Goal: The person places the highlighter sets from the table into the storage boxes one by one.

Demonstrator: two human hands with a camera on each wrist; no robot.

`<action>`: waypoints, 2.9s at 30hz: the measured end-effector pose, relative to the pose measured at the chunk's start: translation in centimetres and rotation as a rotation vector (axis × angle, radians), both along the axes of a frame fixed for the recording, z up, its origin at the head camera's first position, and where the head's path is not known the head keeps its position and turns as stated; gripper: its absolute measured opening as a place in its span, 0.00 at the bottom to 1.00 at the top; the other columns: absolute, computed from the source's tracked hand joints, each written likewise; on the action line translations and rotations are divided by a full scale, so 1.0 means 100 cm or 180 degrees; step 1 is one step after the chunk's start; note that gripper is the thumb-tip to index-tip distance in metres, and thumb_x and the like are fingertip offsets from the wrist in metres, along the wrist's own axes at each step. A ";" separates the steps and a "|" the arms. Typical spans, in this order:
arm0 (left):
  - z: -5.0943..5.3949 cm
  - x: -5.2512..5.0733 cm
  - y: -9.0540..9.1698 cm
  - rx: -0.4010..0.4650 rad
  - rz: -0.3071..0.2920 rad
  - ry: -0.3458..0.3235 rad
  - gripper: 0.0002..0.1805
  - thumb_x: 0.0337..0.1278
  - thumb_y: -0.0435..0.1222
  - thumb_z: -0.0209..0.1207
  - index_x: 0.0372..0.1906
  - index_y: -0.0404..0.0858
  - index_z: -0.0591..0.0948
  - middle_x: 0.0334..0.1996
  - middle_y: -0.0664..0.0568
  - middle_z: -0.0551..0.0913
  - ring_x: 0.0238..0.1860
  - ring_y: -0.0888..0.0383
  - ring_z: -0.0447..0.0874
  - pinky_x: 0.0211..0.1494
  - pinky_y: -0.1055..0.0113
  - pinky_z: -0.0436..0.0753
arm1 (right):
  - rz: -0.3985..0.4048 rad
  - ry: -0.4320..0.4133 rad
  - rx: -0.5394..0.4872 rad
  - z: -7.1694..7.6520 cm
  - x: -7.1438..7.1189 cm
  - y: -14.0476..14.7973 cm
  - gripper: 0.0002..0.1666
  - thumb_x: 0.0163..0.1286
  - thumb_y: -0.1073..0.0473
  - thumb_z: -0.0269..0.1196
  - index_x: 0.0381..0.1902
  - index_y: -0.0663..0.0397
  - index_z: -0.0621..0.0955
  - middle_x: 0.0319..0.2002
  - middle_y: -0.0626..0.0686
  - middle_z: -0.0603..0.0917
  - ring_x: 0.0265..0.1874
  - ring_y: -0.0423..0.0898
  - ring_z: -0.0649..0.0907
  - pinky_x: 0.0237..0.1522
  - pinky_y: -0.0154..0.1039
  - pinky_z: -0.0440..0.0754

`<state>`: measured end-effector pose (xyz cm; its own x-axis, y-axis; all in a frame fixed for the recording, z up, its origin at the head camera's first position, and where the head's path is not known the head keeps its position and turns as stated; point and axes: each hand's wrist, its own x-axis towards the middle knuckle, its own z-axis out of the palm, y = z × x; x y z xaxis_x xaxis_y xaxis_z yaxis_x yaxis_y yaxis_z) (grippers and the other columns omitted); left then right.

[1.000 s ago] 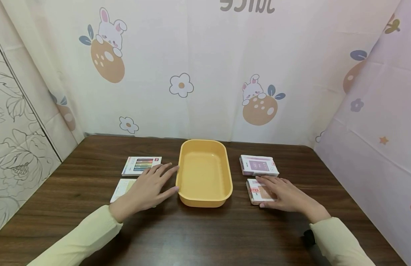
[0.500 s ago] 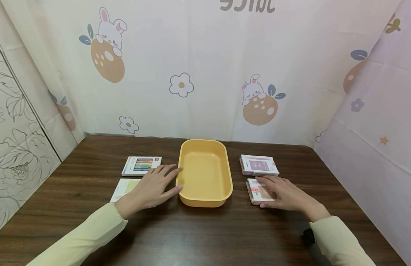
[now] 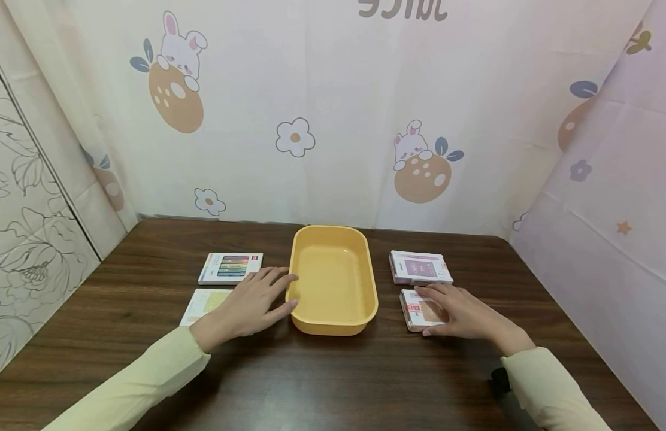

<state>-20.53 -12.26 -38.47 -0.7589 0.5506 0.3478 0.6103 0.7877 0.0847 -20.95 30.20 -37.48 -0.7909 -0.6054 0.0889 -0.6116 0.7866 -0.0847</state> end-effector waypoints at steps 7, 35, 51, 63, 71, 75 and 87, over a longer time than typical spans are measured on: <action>-0.001 0.000 0.000 0.0011 -0.0018 0.0027 0.29 0.61 0.59 0.42 0.59 0.48 0.71 0.58 0.50 0.72 0.58 0.51 0.68 0.57 0.52 0.69 | 0.0041 0.0001 -0.0034 0.001 -0.001 0.000 0.46 0.49 0.36 0.66 0.61 0.56 0.70 0.52 0.55 0.76 0.51 0.54 0.76 0.48 0.58 0.72; 0.000 -0.001 0.000 -0.0004 0.0003 -0.0005 0.27 0.59 0.57 0.46 0.59 0.49 0.71 0.57 0.51 0.72 0.58 0.52 0.67 0.57 0.52 0.69 | -0.0053 -0.0040 0.0130 0.030 -0.012 -0.012 0.47 0.49 0.31 0.64 0.60 0.55 0.71 0.53 0.55 0.76 0.50 0.52 0.75 0.49 0.55 0.71; 0.001 -0.001 0.000 -0.0040 0.0011 -0.0070 0.29 0.60 0.60 0.41 0.59 0.49 0.70 0.58 0.50 0.71 0.59 0.52 0.66 0.58 0.52 0.68 | -0.0103 -0.0097 0.0192 0.051 -0.032 -0.031 0.49 0.48 0.31 0.64 0.62 0.54 0.69 0.55 0.56 0.75 0.52 0.53 0.74 0.52 0.55 0.69; 0.000 -0.002 0.001 -0.0033 0.0001 -0.0069 0.28 0.60 0.59 0.43 0.59 0.49 0.70 0.58 0.50 0.72 0.59 0.51 0.67 0.59 0.52 0.68 | -0.0068 -0.0104 0.0169 0.068 -0.048 -0.052 0.47 0.48 0.34 0.66 0.61 0.53 0.70 0.53 0.54 0.76 0.50 0.51 0.73 0.53 0.54 0.68; 0.000 -0.001 0.001 -0.0012 -0.0015 -0.0035 0.28 0.61 0.59 0.42 0.59 0.49 0.71 0.57 0.50 0.72 0.58 0.51 0.67 0.58 0.52 0.69 | -0.0037 -0.0101 0.0181 0.073 -0.061 -0.069 0.48 0.48 0.33 0.65 0.62 0.52 0.69 0.55 0.54 0.75 0.54 0.53 0.73 0.54 0.55 0.68; 0.000 -0.001 0.000 -0.0011 -0.0013 -0.0034 0.29 0.60 0.60 0.41 0.59 0.48 0.71 0.57 0.50 0.72 0.58 0.51 0.67 0.58 0.52 0.69 | 0.0000 -0.0078 0.0195 0.075 -0.067 -0.079 0.48 0.48 0.33 0.66 0.62 0.52 0.70 0.56 0.55 0.75 0.53 0.53 0.73 0.54 0.54 0.69; 0.000 0.000 0.000 0.0022 -0.0029 -0.0020 0.28 0.60 0.59 0.44 0.58 0.48 0.72 0.57 0.50 0.73 0.58 0.51 0.68 0.58 0.52 0.69 | 0.0017 -0.0091 0.0312 0.079 -0.081 -0.111 0.47 0.49 0.33 0.65 0.62 0.51 0.69 0.54 0.55 0.76 0.48 0.53 0.74 0.51 0.53 0.70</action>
<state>-20.58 -12.28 -38.43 -0.7561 0.5550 0.3468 0.6168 0.7815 0.0939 -29.02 19.09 -29.63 -0.7890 -0.6144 0.0065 -0.6143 0.7886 -0.0251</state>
